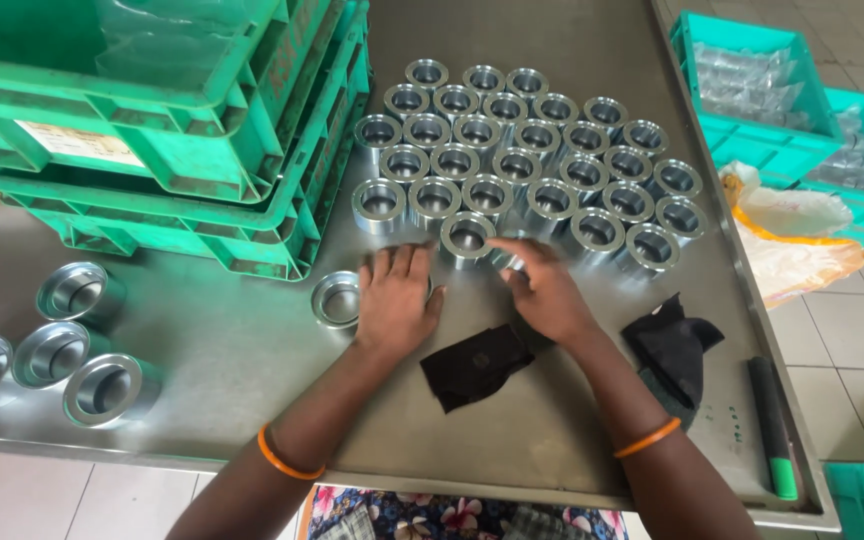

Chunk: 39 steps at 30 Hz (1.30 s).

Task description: Inspecting and cleaning metal rings using a cloth swatch on a workbench.

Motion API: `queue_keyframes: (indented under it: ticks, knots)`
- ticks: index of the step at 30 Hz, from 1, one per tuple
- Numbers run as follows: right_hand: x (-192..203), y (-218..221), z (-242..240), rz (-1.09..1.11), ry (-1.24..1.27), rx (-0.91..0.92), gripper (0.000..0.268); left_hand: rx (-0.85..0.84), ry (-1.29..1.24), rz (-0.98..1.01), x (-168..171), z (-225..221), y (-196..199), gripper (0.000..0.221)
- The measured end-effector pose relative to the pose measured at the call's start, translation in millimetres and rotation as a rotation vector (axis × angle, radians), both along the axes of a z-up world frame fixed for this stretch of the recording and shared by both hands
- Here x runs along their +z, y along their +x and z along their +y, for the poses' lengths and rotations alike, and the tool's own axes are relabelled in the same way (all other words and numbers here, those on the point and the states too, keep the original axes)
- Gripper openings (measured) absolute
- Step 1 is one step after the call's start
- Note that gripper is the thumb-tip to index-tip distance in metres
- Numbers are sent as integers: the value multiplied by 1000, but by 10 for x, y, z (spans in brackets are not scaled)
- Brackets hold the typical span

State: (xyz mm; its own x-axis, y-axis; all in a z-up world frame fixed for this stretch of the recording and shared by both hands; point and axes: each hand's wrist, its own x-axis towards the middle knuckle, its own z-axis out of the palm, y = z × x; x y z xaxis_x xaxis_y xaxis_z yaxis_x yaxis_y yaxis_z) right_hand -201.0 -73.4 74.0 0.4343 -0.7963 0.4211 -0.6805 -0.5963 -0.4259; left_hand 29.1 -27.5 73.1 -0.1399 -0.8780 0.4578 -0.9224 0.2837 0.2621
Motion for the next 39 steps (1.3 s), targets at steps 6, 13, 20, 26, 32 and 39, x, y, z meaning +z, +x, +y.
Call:
queue_keyframes:
  ticks: [6, 13, 20, 26, 32, 39]
  knots:
    - [231, -4, 132, -618, 549, 265, 52, -275, -80, 432, -243, 44, -24, 35]
    - [75, 145, 181, -380, 19, 240, 53, -784, 459, 1212, -88, 314, -235, 32]
    - [138, 89, 184, -560, 535, 364, 48, -698, 205, 887, 20, 352, -188, 29]
    - [177, 250, 319, -391, 78, 240, 49, -755, 246, 926, 99, 393, -163, 33]
    - [113, 316, 352, -668, 705, 293, 41, -631, 195, 812, 157, 386, -130, 45]
    - [189, 310, 433, -606, 401, 278, 42, -705, 236, 802, 133, 362, -58, 48]
